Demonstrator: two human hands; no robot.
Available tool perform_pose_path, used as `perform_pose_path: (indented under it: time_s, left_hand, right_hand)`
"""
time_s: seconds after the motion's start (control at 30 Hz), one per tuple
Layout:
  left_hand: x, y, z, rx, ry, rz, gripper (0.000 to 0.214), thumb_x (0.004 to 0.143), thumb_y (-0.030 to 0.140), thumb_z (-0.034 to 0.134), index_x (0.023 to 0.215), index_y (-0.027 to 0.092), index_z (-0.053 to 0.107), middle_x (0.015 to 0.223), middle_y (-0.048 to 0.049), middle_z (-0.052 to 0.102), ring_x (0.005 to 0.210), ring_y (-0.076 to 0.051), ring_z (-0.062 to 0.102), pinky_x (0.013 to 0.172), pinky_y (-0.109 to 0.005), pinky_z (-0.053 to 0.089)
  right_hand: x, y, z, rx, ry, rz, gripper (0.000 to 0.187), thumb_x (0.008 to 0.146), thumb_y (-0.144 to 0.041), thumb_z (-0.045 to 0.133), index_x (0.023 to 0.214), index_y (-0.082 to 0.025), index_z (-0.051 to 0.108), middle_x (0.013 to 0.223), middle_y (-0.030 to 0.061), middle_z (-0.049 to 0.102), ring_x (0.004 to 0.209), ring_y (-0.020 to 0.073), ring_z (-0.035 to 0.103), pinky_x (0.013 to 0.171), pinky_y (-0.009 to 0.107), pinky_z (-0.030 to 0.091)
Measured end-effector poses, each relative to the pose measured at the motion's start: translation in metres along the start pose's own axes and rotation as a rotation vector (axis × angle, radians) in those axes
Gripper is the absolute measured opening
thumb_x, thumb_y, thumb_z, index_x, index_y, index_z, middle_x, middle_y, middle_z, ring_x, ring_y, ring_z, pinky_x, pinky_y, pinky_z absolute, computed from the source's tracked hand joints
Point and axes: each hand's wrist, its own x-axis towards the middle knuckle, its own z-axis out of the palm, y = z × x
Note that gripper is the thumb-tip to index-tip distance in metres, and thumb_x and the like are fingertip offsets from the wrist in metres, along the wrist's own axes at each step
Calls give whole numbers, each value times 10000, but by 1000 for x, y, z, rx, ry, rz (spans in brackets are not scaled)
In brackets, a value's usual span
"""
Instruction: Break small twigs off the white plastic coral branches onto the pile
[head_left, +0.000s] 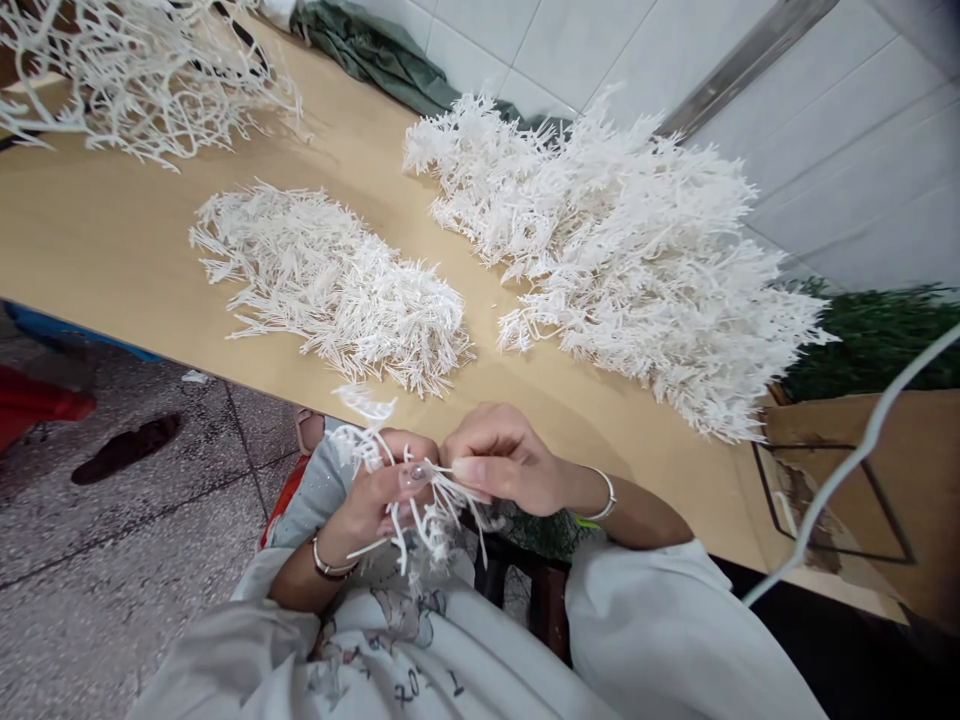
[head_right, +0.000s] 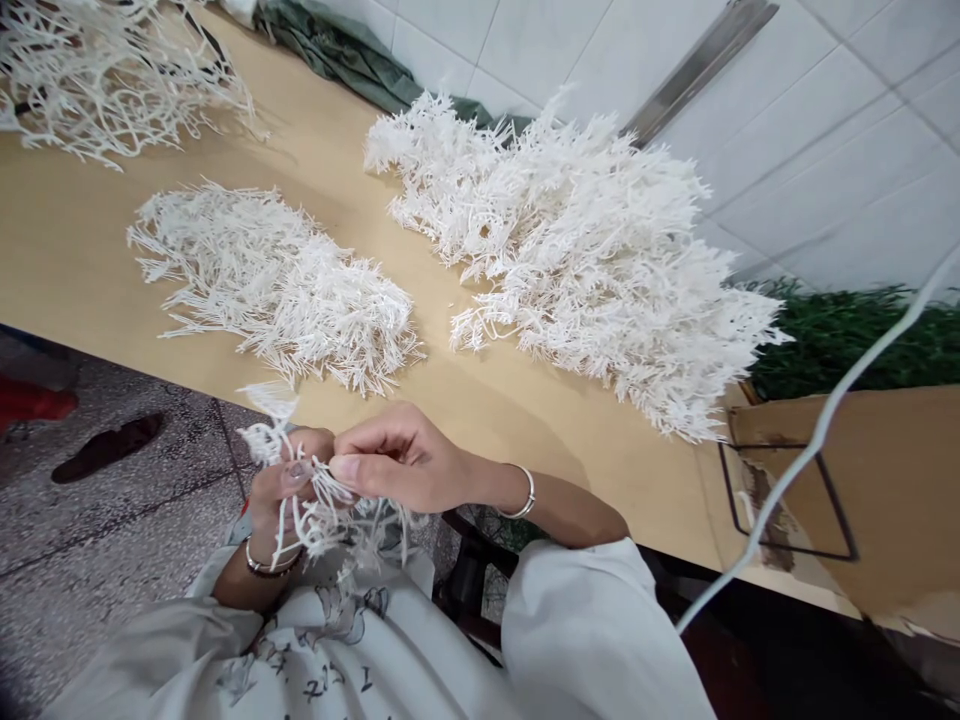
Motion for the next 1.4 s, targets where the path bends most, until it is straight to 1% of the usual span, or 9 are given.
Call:
perform_pose_path:
  time_s: [0.2, 0.47, 0.6, 0.73, 0.87, 1.0, 1.13, 1.3, 1.4]
  left_hand:
    - [-7, 17, -5, 138, 37, 96, 403, 806, 425, 578, 528, 163, 450, 409, 51, 335, 345, -36, 209, 345, -206, 124]
    - [-8, 11, -16, -97, -132, -135, 346, 692, 458, 645, 564, 167, 509, 397, 54, 322, 317, -33, 185, 325, -209, 99]
    - [-2, -2, -16, -188, -105, -137, 382, 587, 513, 682, 571, 184, 489, 379, 58, 334, 297, -44, 212, 296, -191, 156]
    - [11, 10, -12, -300, -126, 31, 521, 570, 515, 666, 437, 197, 275, 296, 86, 152, 246, -41, 143, 259, -198, 173]
    - [14, 32, -9, -375, -94, 248, 502, 696, 377, 602, 465, 192, 197, 311, 98, 63, 242, -35, 79, 258, -187, 151]
    - [7, 34, -8, -289, 7, 282, 411, 746, 330, 596, 485, 188, 313, 350, 84, 167, 287, -48, 170, 311, -200, 204]
    - [5, 24, -6, -202, 68, 244, 345, 794, 344, 586, 523, 176, 455, 349, 86, 222, 314, -48, 185, 346, -198, 179]
    - [8, 17, -3, -46, 201, 241, 323, 748, 419, 645, 588, 168, 520, 393, 76, 390, 307, -32, 249, 325, -192, 145]
    - [8, 18, -3, 29, 237, 183, 314, 769, 419, 628, 626, 153, 542, 500, 48, 522, 310, -7, 223, 313, -179, 138]
  right_hand:
    - [2, -19, -9, -416, -9, 85, 225, 884, -288, 529, 721, -135, 503, 606, -51, 370, 517, 38, 313, 462, 171, 251]
    - [7, -18, -8, -123, -157, 142, 235, 882, -202, 501, 660, -130, 472, 566, -66, 351, 477, 27, 278, 433, 164, 236]
    - [1, -5, -1, -9, -56, 147, 286, 858, -248, 536, 608, -136, 452, 523, -75, 343, 435, 18, 246, 396, 162, 209]
    - [-6, -4, 6, -3, 54, 101, 343, 876, -339, 521, 602, -154, 429, 525, -55, 388, 427, 27, 300, 391, 174, 244]
    - [-2, -11, -1, -272, 121, 31, 278, 910, -280, 480, 664, -150, 475, 557, -43, 425, 453, 39, 349, 421, 177, 277]
    - [13, -3, -28, -838, 388, -145, 246, 884, -202, 529, 645, -141, 513, 583, -30, 444, 507, 51, 356, 497, 203, 274]
    - [23, 20, -57, -1083, 502, -61, 356, 871, -287, 562, 565, -150, 441, 542, -41, 391, 507, 62, 337, 527, 223, 257]
    - [22, 28, -66, -1180, 481, 60, 444, 852, -361, 586, 546, -162, 333, 531, -59, 321, 507, 60, 296, 535, 232, 226]
    - [20, 16, -53, -930, 476, 39, 321, 856, -384, 582, 667, -159, 451, 619, -44, 419, 551, 65, 354, 541, 211, 273]
